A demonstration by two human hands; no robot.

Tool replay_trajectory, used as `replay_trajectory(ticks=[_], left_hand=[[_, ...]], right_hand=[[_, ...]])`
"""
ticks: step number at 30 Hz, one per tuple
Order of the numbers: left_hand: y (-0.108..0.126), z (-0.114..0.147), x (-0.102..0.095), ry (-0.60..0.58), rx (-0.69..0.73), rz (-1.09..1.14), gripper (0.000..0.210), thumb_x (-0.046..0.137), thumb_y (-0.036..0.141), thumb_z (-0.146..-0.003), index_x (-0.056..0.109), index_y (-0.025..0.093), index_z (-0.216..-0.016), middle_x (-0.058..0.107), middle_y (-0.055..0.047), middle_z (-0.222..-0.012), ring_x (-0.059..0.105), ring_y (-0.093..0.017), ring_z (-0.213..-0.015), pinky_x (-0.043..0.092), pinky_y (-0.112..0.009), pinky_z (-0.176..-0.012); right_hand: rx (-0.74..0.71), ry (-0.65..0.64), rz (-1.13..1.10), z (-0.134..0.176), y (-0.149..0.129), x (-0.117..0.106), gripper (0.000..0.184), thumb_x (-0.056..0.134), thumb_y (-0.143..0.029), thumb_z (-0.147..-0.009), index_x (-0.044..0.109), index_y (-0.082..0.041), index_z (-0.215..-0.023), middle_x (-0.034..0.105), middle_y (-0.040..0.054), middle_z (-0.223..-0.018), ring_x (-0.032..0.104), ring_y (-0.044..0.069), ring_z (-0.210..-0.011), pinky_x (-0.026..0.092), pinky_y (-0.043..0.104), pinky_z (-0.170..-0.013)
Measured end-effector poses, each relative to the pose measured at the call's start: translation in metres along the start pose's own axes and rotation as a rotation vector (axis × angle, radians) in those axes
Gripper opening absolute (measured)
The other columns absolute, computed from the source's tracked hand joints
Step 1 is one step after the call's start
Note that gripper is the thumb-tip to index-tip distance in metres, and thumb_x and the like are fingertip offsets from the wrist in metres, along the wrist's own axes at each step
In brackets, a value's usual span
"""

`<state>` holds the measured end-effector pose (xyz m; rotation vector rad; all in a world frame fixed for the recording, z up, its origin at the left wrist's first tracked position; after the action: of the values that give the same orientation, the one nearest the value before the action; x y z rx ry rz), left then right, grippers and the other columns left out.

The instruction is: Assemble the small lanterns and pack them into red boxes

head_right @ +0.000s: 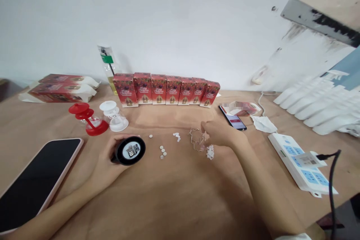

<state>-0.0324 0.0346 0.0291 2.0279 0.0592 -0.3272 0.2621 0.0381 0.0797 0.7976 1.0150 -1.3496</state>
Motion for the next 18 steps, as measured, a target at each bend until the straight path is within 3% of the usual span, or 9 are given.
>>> replay_trajectory(ticks=[5,10,14,18], left_hand=[[0.000,0.000,0.001,-0.012,0.008,0.010,0.042,0.073,0.025,-0.065,0.052,0.020,-0.102,0.066,-0.008,-0.103,0.065,-0.025,-0.094,0.055,-0.038,-0.080],[0.002,-0.002,0.001,0.023,0.024,-0.017,0.040,0.073,0.026,-0.064,0.054,0.022,-0.100,0.067,-0.006,-0.100,0.066,-0.025,-0.091,0.055,-0.037,-0.077],[0.003,-0.003,-0.001,0.037,0.031,-0.054,0.039,0.073,0.029,-0.066,0.054,0.021,-0.098,0.067,-0.004,-0.097,0.066,-0.024,-0.088,0.055,-0.035,-0.074],[0.004,-0.003,0.001,-0.009,-0.010,-0.058,0.040,0.073,0.030,-0.066,0.056,0.020,-0.101,0.069,-0.007,-0.099,0.066,-0.025,-0.090,0.055,-0.037,-0.076]], right_hand=[[0.079,-0.066,-0.077,0.020,0.026,0.029,0.027,0.072,-0.035,-0.064,0.054,-0.022,-0.079,0.062,0.0027,-0.077,0.059,0.021,-0.067,0.034,0.026,-0.051],[-0.092,-0.039,-0.225,0.012,0.020,0.046,0.007,0.058,-0.026,-0.075,0.054,-0.022,-0.072,0.062,0.0016,-0.075,0.055,0.018,-0.068,0.034,0.027,-0.056],[-0.242,-0.025,-0.351,0.006,-0.001,0.034,0.009,0.055,-0.022,-0.077,0.053,-0.021,-0.068,0.062,0.0004,-0.071,0.054,0.015,-0.064,0.035,0.026,-0.056],[-0.312,0.075,-0.406,0.003,-0.023,0.010,0.012,0.061,-0.026,-0.077,0.058,-0.019,-0.067,0.064,0.0009,-0.070,0.054,0.014,-0.063,0.038,0.026,-0.057]])
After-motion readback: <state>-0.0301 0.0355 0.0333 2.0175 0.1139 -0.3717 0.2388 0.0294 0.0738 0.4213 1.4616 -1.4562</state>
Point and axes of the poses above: each hand's wrist, its own z-axis away from the middle knuckle, its own x-axis out of the palm, y = z × x, the point moved 6 cm from there along -z, towards the middle knuckle
